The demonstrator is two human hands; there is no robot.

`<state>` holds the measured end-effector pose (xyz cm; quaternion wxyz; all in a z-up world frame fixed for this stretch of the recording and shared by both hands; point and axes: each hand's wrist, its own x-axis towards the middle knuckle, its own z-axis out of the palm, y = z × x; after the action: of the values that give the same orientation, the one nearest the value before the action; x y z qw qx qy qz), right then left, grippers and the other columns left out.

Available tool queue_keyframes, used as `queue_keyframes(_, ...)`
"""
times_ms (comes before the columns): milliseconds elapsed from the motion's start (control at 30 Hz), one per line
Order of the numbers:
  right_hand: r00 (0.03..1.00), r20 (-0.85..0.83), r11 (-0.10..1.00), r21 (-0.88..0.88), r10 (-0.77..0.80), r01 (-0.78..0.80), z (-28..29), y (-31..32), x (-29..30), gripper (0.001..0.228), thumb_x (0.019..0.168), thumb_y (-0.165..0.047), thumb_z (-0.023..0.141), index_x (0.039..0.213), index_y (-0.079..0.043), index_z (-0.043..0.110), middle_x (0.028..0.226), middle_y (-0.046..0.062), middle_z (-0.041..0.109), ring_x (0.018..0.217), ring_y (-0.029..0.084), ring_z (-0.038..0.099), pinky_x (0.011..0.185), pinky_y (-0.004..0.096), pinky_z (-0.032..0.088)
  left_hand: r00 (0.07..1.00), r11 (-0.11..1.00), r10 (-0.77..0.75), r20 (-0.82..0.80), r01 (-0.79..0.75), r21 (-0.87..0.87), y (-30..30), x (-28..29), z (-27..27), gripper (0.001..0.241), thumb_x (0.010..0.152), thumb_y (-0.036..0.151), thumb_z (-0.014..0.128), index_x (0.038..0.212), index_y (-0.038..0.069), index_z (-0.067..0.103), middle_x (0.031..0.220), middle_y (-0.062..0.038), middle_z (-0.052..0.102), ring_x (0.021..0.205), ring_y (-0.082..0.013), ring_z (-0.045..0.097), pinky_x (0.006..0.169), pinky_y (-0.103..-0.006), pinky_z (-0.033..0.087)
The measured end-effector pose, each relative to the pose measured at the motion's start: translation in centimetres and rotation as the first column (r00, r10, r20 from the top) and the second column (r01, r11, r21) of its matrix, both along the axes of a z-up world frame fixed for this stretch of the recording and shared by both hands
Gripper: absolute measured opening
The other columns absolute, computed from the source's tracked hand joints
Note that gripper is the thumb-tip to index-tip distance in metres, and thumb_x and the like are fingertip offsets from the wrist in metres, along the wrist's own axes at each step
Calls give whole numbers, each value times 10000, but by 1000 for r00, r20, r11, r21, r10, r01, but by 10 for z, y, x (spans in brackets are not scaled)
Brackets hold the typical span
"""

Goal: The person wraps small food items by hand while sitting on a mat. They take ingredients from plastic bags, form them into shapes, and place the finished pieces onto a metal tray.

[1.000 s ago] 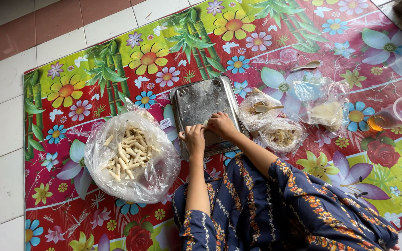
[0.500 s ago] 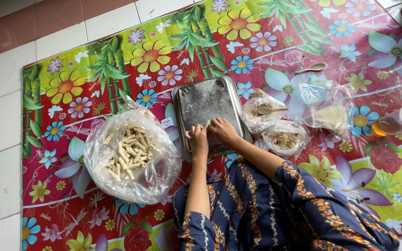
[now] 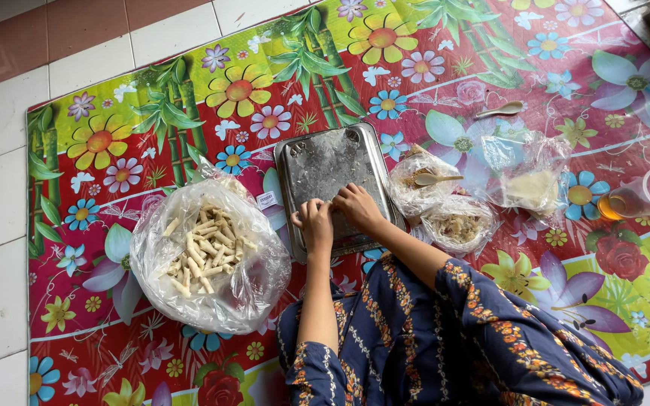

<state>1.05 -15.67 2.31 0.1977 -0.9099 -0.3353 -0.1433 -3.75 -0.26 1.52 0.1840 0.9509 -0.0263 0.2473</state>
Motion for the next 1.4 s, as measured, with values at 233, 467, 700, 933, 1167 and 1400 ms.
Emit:
queue_keyframes(233, 999, -41, 998, -62, -26, 23, 1, 2, 2, 123, 925, -217, 657, 981, -121, 711, 985, 31, 646, 1019, 243, 575, 906, 367, 457, 999, 999, 37, 17, -38, 40, -4, -1, -2, 199, 919, 135, 674, 1085, 142, 782, 1209, -15, 633, 1191, -212, 545, 1049, -485, 285)
queue_keyframes(467, 1000, -4, 995, 97, 1, -1, -1, 1, 1, 175, 915, -233, 673, 1027, -108, 724, 1010, 47, 655, 1005, 249, 569, 877, 386, 455, 993, 994, 109, -36, -109, 17, -11, 1, 2, 146, 924, 161, 700, 1047, 163, 779, 1276, -1, 620, 1249, -219, 524, 1095, -533, 274)
queue_keyframes(700, 998, -14, 991, 118, -59, 60, 2, 2, 2, 177, 862, -182, 686, 1017, -123, 751, 1110, 69, 635, 1088, 274, 562, 943, 398, 462, 990, 992, 128, -52, -127, 24, -13, 4, 2, 193, 903, 155, 705, 1063, 190, 806, 1312, -19, 616, 1276, -234, 503, 1119, -539, 261)
queue_keyframes(933, 996, -55, 994, 84, -71, 75, 10, 2, -3, 208, 874, -181, 707, 1057, -101, 764, 1214, 108, 618, 1152, 295, 534, 971, 409, 456, 991, 994, 110, -80, -110, 6, -12, 8, -6, 198, 963, 210, 685, 1127, 208, 796, 1325, -31, 605, 1271, -245, 497, 1107, -528, 248)
queue_keyframes(1167, 964, -14, 938, 228, -266, 262, 10, -2, 8, 475, 853, 23, 628, 1323, -33, 663, 1330, 170, 563, 1152, 331, 520, 1019, 425, 464, 983, 982, 156, -98, -143, 127, -14, 18, -13, 384, 924, 338, 682, 1300, 276, 721, 1464, -82, 519, 1296, -310, 455, 1062, -577, 239)
queue_keyframes(1400, 923, -215, 829, 408, -320, 382, 19, -23, 5, 628, 789, 100, 579, 1343, -185, 655, 1368, 147, 501, 1261, 356, 468, 1079, 461, 448, 973, 992, 112, -203, -120, -26, -8, 38, -10, 261, 976, 297, 669, 1229, 266, 727, 1247, 13, 707, 1271, -223, 558, 1170, -570, 238)
